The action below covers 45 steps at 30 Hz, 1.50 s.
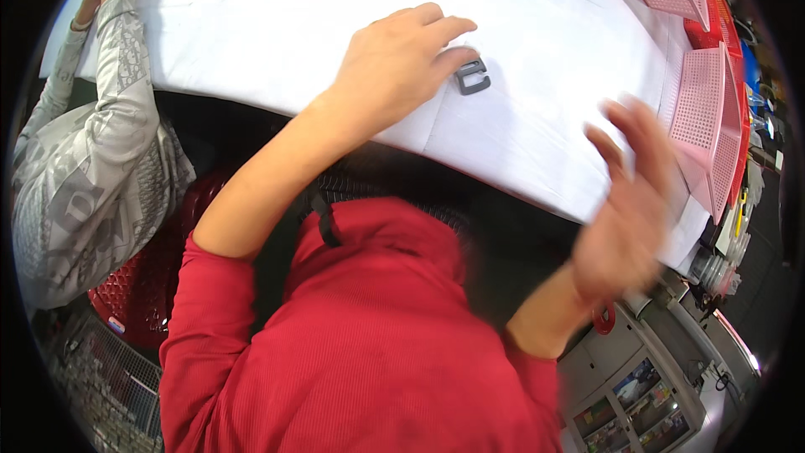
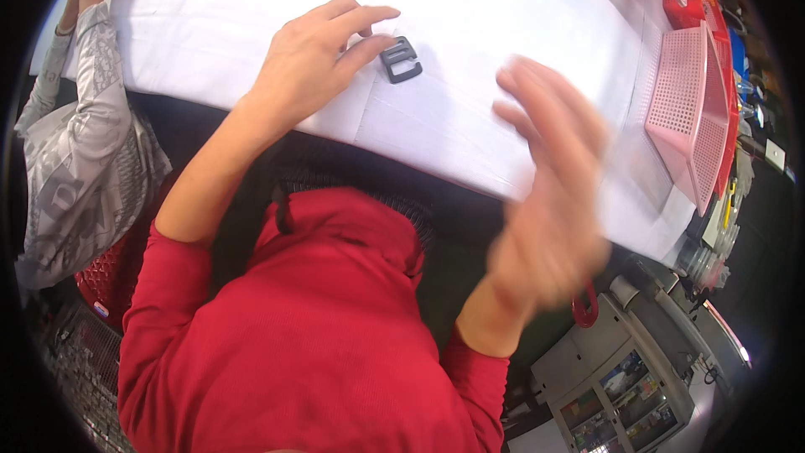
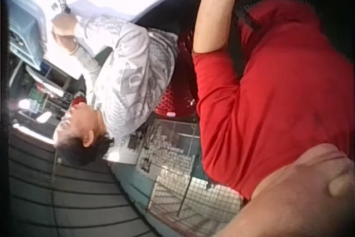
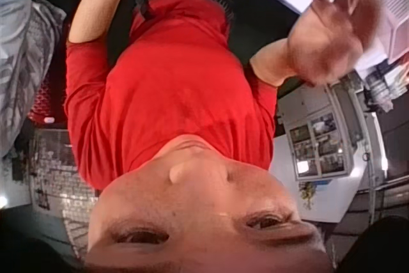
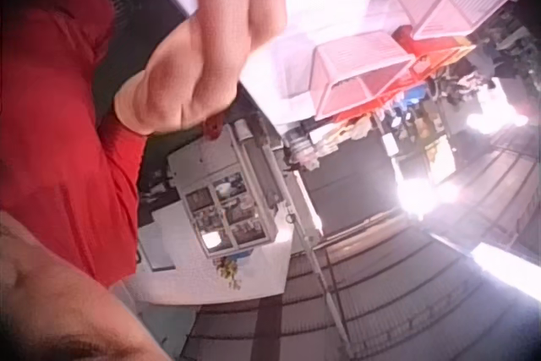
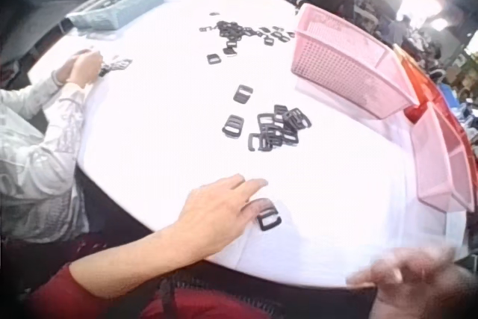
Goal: The person assembles small black plastic buckles by hand at a white table. They pick up buckle parts, interlock them, and place the assembled units into a pink basket. Another person works alongside at the same table.
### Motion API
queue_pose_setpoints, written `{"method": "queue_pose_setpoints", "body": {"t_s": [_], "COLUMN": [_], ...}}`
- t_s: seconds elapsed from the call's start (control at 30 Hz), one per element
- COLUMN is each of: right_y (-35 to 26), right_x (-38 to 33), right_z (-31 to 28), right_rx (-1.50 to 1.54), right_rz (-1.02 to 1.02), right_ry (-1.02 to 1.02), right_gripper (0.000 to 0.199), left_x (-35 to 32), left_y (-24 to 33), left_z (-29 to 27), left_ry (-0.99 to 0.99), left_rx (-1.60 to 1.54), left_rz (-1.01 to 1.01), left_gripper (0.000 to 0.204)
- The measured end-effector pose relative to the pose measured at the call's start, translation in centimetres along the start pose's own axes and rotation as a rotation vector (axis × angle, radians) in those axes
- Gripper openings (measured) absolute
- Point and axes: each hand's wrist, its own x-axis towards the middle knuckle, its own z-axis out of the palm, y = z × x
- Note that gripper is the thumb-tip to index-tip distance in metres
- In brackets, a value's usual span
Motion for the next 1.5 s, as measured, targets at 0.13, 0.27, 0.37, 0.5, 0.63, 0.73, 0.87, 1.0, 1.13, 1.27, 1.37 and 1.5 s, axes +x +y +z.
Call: {"method": "queue_pose_setpoints", "body": {"t_s": [0.13, 0.27, 0.37, 0.5, 0.63, 0.73, 0.87, 1.0, 1.13, 1.27, 1.37, 1.5], "right_y": [5.8, 6.5, 6.2, 6.3, 6.3, 6.5, 6.3, 6.2, 6.1, 6.5, 6.2, 7.0], "right_x": [-4.1, -4.8, -4.8, -6.0, -4.9, -5.0, -5.4, -4.6, -5.4, -5.2, -3.8, -3.0], "right_z": [5.1, 6.9, 7.0, 6.9, 7.1, 7.2, 7.1, 7.2, 5.9, 5.0, 4.4, 4.4], "right_rx": [-0.452, -0.687, -0.695, -0.689, -0.705, -0.733, -0.763, -0.76, -0.661, -0.396, -0.235, -0.323], "right_rz": [0.05, 0.02, 0.038, 0.02, 0.055, 0.041, 0.001, 0.016, -0.033, 0.054, 0.124, 0.091], "right_ry": [-0.116, -0.18, -0.176, -0.163, -0.152, -0.167, -0.175, -0.186, -0.199, -0.048, 0.103, 0.197], "right_gripper": [0.044, 0.044, 0.042, 0.042, 0.041, 0.041, 0.039, 0.036, 0.031, 0.03, 0.032, 0.036], "left_x": [-0.6, -0.4, -0.7, -0.8, -0.6, -0.8, -0.7, -0.4, 0.3, 0.7, 1.3, 1.4], "left_y": [-0.2, -0.3, 0.4, 0.5, 0.6, 0.6, 0.4, -0.5, -1.1, -0.8, 0.2, 2.5], "left_z": [0.5, 1.5, 1.3, 1.2, 1.4, 1.4, 1.2, 0.9, 0.6, 2.0, 3.3, 1.9], "left_ry": [-0.045, -0.074, -0.065, -0.098, -0.106, -0.101, -0.147, -0.152, -0.214, -0.17, -0.009, -0.355], "left_rx": [-0.018, 0.045, 0.08, 0.092, 0.111, 0.128, 0.135, 0.15, 0.152, 0.243, -0.054, -0.689], "left_rz": [0.161, 0.172, 0.176, 0.18, 0.2, 0.205, 0.207, 0.31, 0.366, 0.413, 0.206, -0.445], "left_gripper": [0.038, 0.039, 0.038, 0.038, 0.038, 0.038, 0.04, 0.043, 0.038, 0.024, 0.019, 0.023]}}
